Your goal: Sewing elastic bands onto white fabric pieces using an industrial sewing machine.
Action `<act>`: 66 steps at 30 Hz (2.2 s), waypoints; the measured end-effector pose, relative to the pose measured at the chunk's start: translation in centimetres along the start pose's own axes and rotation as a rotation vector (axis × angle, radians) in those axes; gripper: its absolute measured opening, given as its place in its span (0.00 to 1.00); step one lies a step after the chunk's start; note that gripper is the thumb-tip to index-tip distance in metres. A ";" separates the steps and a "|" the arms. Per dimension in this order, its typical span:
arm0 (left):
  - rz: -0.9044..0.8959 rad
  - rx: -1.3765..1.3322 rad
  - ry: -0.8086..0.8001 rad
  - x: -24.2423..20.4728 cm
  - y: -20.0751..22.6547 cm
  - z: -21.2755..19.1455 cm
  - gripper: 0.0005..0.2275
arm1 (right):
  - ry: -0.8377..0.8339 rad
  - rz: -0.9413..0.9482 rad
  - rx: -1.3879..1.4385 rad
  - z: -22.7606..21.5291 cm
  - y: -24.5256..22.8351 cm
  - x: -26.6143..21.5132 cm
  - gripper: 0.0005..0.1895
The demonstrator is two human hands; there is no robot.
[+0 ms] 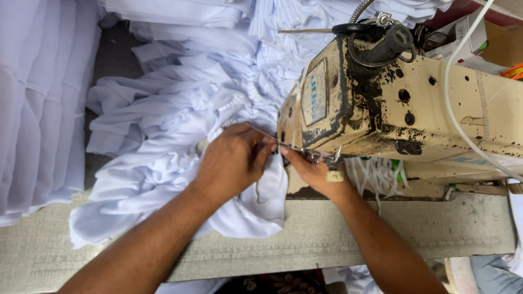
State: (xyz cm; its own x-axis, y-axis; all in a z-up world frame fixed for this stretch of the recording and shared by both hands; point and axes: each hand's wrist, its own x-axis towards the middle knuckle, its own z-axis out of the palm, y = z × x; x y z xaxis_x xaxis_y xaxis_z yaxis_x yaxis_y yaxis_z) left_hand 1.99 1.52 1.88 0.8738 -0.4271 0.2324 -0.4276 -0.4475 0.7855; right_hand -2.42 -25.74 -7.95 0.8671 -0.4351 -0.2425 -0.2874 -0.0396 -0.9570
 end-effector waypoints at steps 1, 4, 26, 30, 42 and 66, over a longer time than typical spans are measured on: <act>0.006 0.001 0.000 0.0 -0.1 0.0 0.07 | 0.002 0.010 0.014 0.0 0.1 0.1 0.07; 0.017 -0.003 0.000 0.0 -0.1 0.0 0.07 | 0.007 0.031 0.042 0.2 0.6 0.4 0.08; 0.168 0.341 0.143 -2.9 0.6 0.4 0.14 | 0.042 0.135 0.310 -5.8 -2.6 5.2 0.11; 0.147 0.375 0.133 -5.8 0.6 -1.1 0.14 | 0.013 -0.033 -0.023 -4.0 -7.6 -3.8 0.31; -0.088 0.253 -0.050 -2.6 2.8 -3.6 0.07 | -0.359 -1.120 -0.754 3.4 -6.8 -10.9 0.07; 0.431 0.378 -0.043 -1.1 0.8 -3.1 0.10 | -0.368 -0.784 -0.650 1.9 -10.6 -18.4 0.25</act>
State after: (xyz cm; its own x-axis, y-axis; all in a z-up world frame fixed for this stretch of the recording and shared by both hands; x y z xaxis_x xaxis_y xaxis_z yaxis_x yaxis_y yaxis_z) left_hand 1.35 4.04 4.05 0.5951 -0.6611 0.4569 -0.8033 -0.4718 0.3635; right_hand -14.58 -15.63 6.38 0.9412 0.2113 0.2634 0.3334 -0.7061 -0.6247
